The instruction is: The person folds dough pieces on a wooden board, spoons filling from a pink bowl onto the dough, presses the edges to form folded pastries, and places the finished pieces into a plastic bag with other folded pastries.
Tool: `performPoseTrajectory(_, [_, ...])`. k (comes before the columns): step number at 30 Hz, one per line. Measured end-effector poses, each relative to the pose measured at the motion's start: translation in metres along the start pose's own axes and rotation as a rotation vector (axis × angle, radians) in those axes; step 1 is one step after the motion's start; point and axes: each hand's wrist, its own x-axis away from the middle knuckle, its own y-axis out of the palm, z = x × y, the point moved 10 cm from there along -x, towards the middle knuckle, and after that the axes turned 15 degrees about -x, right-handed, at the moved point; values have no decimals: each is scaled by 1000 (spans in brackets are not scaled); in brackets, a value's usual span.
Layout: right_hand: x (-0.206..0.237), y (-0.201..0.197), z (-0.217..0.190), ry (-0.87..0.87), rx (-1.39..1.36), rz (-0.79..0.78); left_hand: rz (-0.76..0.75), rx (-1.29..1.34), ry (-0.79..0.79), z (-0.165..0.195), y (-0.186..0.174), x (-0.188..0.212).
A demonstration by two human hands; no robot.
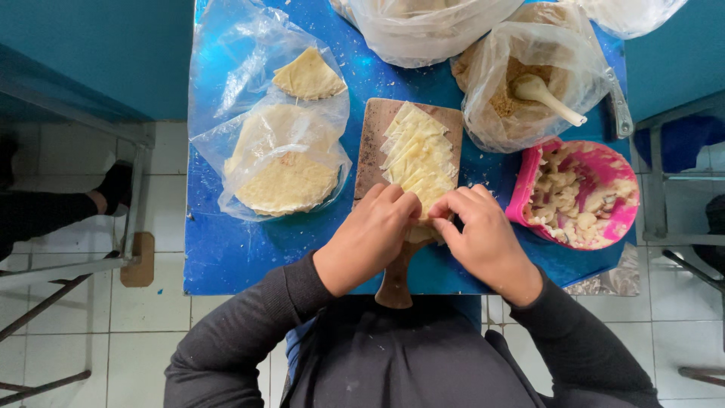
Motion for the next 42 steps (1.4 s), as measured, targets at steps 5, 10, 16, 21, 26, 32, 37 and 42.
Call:
performPoseTrajectory(5, [8, -2, -25, -121, 117, 0, -70, -71, 65, 8, 4, 2])
performPoseTrajectory(10, [4, -2, -27, -130, 153, -3, -82, -85, 53, 6, 4, 0])
performPoseTrajectory(16, [1, -4, -21, -95, 122, 59, -23, -128, 51, 4, -2, -4])
performPoseTrajectory(21, [2, -4, -27, -141, 143, 60, -45, -108, 30, 4, -1, -2])
performPoseTrajectory(26, [0, -3, -32, -151, 228, 67, -15, -175, 68, 7, -6, -4])
performPoseTrajectory(32, [0, -2, -40, -211, 264, 96, -23, -207, 59, 6, -3, -6])
performPoseTrajectory(37, [-4, -1, -36, -174, 280, 71, -21, -178, 60, 1, -3, -6])
performPoseTrajectory(42, [-6, -2, -45, -207, 342, 117, -11, -268, 63, 1, -5, -9])
